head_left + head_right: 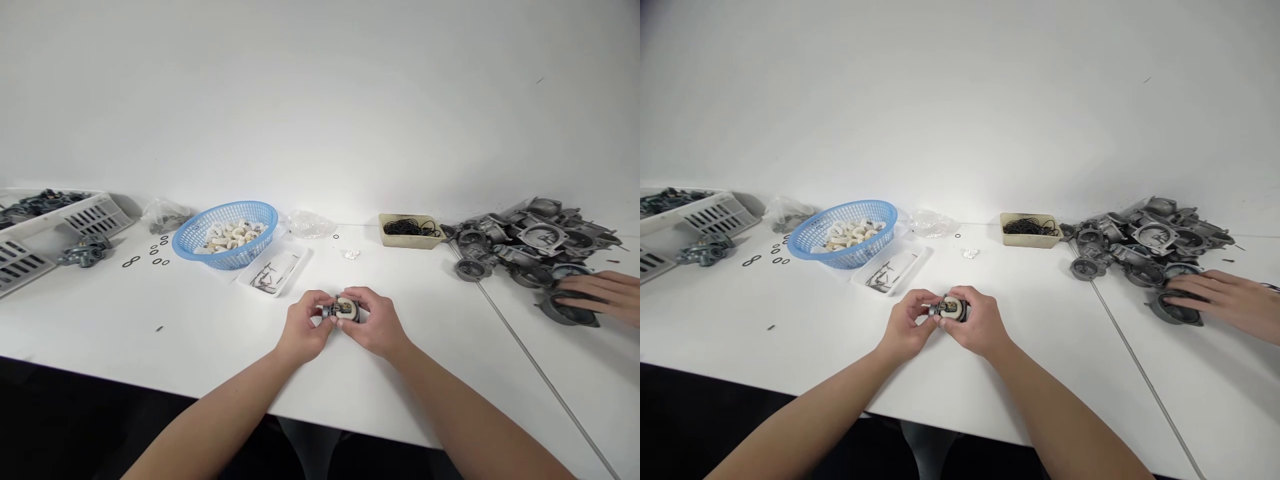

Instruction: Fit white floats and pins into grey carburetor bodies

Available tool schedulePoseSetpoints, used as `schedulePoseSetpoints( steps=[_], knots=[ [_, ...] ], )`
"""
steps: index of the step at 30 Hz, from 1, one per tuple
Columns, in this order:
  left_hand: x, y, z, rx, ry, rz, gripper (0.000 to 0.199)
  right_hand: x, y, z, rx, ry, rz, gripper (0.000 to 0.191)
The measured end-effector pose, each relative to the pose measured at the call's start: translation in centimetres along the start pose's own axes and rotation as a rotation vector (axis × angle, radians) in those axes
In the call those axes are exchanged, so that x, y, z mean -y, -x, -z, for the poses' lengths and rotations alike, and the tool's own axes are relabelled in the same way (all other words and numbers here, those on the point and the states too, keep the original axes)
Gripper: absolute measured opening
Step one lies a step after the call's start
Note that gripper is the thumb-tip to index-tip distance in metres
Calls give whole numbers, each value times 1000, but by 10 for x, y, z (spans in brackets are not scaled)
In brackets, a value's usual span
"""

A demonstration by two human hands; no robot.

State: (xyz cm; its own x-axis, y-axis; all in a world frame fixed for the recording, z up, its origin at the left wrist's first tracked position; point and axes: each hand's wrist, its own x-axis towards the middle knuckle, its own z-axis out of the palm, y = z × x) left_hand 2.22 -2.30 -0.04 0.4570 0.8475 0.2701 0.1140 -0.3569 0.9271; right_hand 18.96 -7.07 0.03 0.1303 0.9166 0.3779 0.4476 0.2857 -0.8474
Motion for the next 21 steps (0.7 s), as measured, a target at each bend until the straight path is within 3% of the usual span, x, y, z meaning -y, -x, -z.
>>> schedulePoseSetpoints(
  steps=[8, 15, 21],
  knots=[
    [3, 0, 1, 1, 48, 55, 38, 1, 1, 5, 58, -49, 69, 44],
    [4, -1, 1, 13, 74, 57, 39, -2, 3, 1, 29, -106, -48, 43],
    [2, -1, 4, 72, 99, 42, 39, 1, 4, 1, 33, -136, -43, 46]
  ],
)
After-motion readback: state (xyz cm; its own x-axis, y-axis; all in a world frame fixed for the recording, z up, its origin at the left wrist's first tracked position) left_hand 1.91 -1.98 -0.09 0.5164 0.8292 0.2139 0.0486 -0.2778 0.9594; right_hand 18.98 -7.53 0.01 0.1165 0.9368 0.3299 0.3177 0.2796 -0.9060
